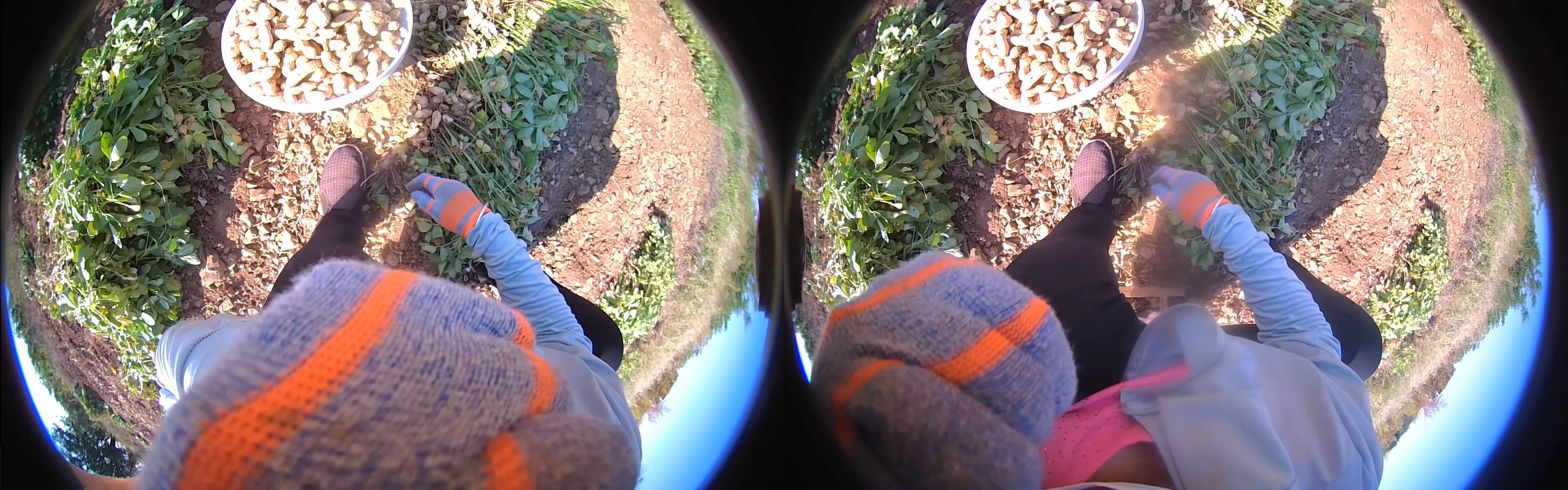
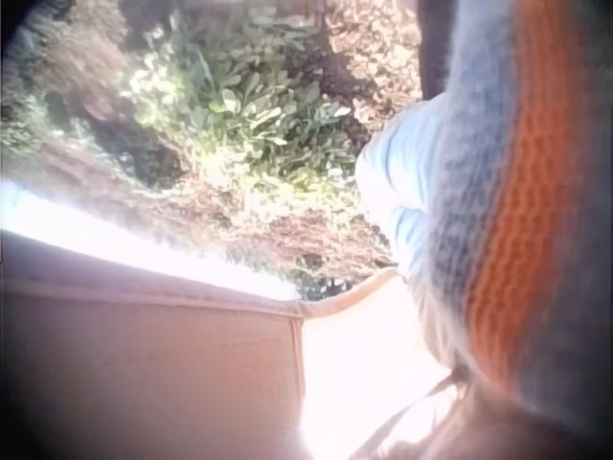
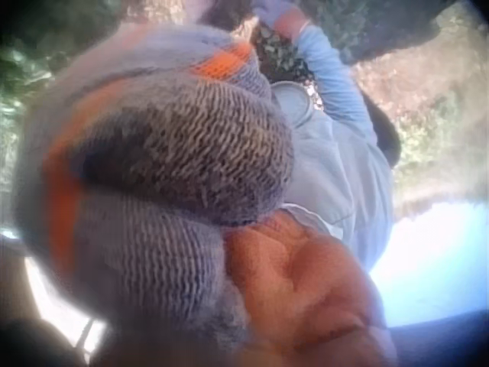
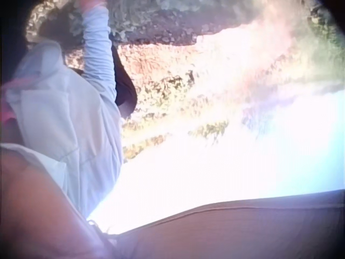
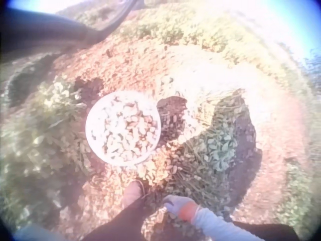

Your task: The person harvests peanuts by pulling peanut plants from the soil, shaking off excess dirt, and placing the peanuts into a white bowl. The person repeatedly pulls plants, removes peanuts, and deposits them into the bowl.

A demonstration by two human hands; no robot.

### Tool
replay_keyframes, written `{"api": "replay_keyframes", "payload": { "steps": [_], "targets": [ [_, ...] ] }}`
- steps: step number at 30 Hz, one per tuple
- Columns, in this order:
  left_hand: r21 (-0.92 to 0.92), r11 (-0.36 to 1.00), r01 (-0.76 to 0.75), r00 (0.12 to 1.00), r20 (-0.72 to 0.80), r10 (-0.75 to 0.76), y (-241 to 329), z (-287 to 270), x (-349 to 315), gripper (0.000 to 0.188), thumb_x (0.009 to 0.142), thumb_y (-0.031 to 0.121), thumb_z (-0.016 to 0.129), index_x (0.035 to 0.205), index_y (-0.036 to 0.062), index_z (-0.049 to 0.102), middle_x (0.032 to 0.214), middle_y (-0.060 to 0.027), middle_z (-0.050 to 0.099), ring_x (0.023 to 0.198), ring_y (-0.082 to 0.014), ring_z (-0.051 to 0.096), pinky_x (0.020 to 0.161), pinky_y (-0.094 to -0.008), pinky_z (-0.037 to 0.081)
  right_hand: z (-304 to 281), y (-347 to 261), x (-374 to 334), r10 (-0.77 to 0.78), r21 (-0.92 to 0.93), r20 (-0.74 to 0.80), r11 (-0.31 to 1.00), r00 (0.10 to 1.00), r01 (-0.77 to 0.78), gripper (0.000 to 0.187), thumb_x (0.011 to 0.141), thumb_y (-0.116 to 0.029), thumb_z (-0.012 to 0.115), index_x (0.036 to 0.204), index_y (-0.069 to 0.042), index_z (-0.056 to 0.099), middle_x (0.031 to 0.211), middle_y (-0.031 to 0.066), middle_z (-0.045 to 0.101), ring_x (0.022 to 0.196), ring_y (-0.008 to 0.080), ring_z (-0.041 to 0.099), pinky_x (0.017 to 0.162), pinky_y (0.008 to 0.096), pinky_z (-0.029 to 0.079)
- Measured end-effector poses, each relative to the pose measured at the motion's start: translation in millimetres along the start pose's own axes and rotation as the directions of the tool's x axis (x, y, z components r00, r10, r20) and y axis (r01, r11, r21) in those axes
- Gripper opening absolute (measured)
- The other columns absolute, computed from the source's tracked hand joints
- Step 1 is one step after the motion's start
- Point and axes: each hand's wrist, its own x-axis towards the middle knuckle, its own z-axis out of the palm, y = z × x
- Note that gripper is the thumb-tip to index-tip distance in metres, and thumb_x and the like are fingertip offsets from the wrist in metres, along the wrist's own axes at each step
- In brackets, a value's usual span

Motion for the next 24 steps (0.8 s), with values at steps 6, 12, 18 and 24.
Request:
{"api": "replay_keyframes", "payload": {
  "steps": [6, 12, 18, 24],
  "targets": [
    [-0.176, 0.981, -0.086, 0.993, 0.067, 0.099, 23.6, 26.9, 11.9, 0.029, 0.08, 0.026, 0.063, 0.064, 0.0061, 0.05, 0.057, -0.0036, 0.047, 0.047, -0.0134, 0.046, 0.043, -0.0238, 0.039, 3.1, 2.3, -0.8, 0.01, 0.061, 0.0, 0.998, 1.0, -0.01, 0.023, 0.087, -0.022, 0.054, 0.105, -0.008, 0.058, 0.085, 0.0108, 0.064, 0.074, 0.0212, 0.061, 0.068, 0.0324, 0.047],
    [-0.228, 0.967, -0.117, 0.992, -0.068, 0.104, 42.4, 24.6, 12.1, 0.034, 0.08, 0.03, 0.064, 0.059, 0.0071, 0.049, 0.053, -0.0036, 0.046, 0.044, -0.0138, 0.045, 0.039, -0.0236, 0.038, -29.8, -16.3, -2.9, 0.01, 0.215, -0.131, 0.977, 0.991, 0.018, 0.021, 0.087, -0.022, 0.054, 0.098, -0.005, 0.059, 0.075, 0.0073, 0.063, 0.068, 0.0181, 0.059, 0.063, 0.0302, 0.046],
    [0.25, 0.925, 0.285, 0.954, 0.021, -0.3, -37.9, -23.3, 41.0, 0.025, 0.087, 0.022, 0.055, 0.069, 0.005, 0.05, 0.058, -0.0005, 0.047, 0.053, -0.0075, 0.043, 0.048, -0.0222, 0.035, -68.8, 40.4, 15.8, 0.127, 0.178, -0.596, 0.984, 0.793, -0.024, 0.03, 0.082, -0.028, 0.061, 0.102, -0.006, 0.06, 0.088, 0.0117, 0.063, 0.079, 0.0204, 0.06, 0.071, 0.0309, 0.047],
    [0.511, 0.744, 0.431, 0.721, 0.301, -0.624, -164.5, -34.2, 57.9, 0.027, 0.09, 0.027, 0.051, 0.098, 0.0022, 0.057, 0.077, -0.0042, 0.062, 0.071, -0.011, 0.057, 0.067, -0.0257, 0.046, -57.3, 42.3, 18.4, 0.237, -0.379, -0.444, 0.824, 0.864, -0.421, 0.085, 0.063, -0.05, 0.071, 0.128, -0.006, 0.038, 0.128, 0.0177, 0.044, 0.118, 0.0358, 0.041, 0.096, 0.0418, 0.035]
  ]
}}
